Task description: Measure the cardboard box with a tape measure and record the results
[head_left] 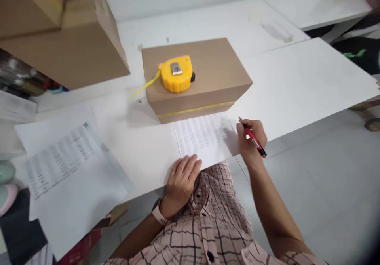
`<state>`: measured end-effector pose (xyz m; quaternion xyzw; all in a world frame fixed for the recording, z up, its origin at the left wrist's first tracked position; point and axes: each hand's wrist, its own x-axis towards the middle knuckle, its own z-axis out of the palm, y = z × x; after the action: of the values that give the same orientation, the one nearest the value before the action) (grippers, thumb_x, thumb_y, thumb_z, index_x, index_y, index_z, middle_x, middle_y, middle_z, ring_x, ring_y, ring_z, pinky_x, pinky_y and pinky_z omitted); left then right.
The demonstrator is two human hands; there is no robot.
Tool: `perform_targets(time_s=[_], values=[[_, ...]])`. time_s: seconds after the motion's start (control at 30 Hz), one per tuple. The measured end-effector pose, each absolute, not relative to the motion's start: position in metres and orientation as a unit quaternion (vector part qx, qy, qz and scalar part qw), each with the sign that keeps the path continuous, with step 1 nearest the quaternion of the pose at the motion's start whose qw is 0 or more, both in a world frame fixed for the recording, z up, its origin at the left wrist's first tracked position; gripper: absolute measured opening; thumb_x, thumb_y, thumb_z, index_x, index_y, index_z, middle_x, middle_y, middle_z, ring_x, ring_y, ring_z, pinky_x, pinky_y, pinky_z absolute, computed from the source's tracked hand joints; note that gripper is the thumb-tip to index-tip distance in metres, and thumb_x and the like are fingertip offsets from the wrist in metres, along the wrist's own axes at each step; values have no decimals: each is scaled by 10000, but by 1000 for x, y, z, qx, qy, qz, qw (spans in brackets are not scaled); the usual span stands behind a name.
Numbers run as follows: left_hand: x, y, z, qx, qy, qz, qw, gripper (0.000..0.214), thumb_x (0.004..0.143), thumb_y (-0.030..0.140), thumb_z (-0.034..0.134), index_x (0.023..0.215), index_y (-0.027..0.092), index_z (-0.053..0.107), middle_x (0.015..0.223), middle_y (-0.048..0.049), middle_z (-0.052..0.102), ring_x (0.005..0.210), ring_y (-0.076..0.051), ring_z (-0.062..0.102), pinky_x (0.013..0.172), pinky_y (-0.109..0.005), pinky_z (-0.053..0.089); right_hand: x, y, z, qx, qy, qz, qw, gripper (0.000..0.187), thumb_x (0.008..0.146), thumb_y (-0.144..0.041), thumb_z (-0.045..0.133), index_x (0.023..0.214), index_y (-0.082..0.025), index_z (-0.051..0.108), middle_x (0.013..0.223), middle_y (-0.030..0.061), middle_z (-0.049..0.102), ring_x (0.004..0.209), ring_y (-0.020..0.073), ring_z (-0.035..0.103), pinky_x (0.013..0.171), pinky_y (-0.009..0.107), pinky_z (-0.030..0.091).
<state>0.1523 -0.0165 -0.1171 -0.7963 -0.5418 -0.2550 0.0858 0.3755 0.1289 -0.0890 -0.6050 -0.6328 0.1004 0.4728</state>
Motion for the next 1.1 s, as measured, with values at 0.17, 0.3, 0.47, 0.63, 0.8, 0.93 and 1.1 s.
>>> perform_targets(time_s=[0.17,0.3,0.47,0.63,0.8,0.93,1.1], values=[[147,-12,-87,-789,-542,-289,-1,299,977,183,570,1265,191,649,1317,-95,701,1202,-282,642,1012,-456,536,433,188,-99,-623,-737,-57,255,288,895,-146,503,1125,-206,666,1061,130,607,1002,293,561,744,378,460],[120,26,-25,-759,-530,-377,36,357,956,222,621,1312,212,598,1353,-129,648,1266,-289,584,1039,-467,514,441,203,-111,-633,-744,-75,200,414,896,-68,413,1200,-180,671,1056,149,651,979,304,555,826,426,466],[89,120,47,-711,-564,-417,50,518,898,332,694,1383,244,534,1454,-126,560,1376,-336,464,1148,-555,374,440,201,-120,-638,-715,-60,278,499,868,-56,403,1308,-166,612,1044,136,673,998,292,586,826,402,487],[85,183,61,-696,-611,-360,-112,656,767,406,779,1340,208,529,1334,-141,599,1273,-352,534,1080,-529,418,437,188,-99,-610,-630,-63,477,358,913,-151,426,1185,-184,656,1072,147,678,1012,273,627,806,399,532],[98,182,80,-618,-497,-489,-363,571,837,580,648,1269,223,537,1144,-97,664,903,-235,667,710,-340,527,397,175,-4,-503,-585,192,606,207,908,-238,516,973,-206,709,970,98,717,904,222,673,845,395,558],[114,175,99,-570,-449,-514,-458,557,830,646,635,1168,206,592,1031,-77,690,708,-183,642,532,-274,458,352,184,78,-374,-494,605,500,226,945,-239,528,1021,-171,730,1032,105,763,898,182,712,881,350,578],[113,174,103,-566,-500,-491,-434,610,770,639,712,1185,213,576,1046,-74,689,730,-181,657,531,-259,454,315,201,106,-360,-462,698,412,206,950,-248,609,856,-121,742,817,104,735,734,154,675,743,289,580]])
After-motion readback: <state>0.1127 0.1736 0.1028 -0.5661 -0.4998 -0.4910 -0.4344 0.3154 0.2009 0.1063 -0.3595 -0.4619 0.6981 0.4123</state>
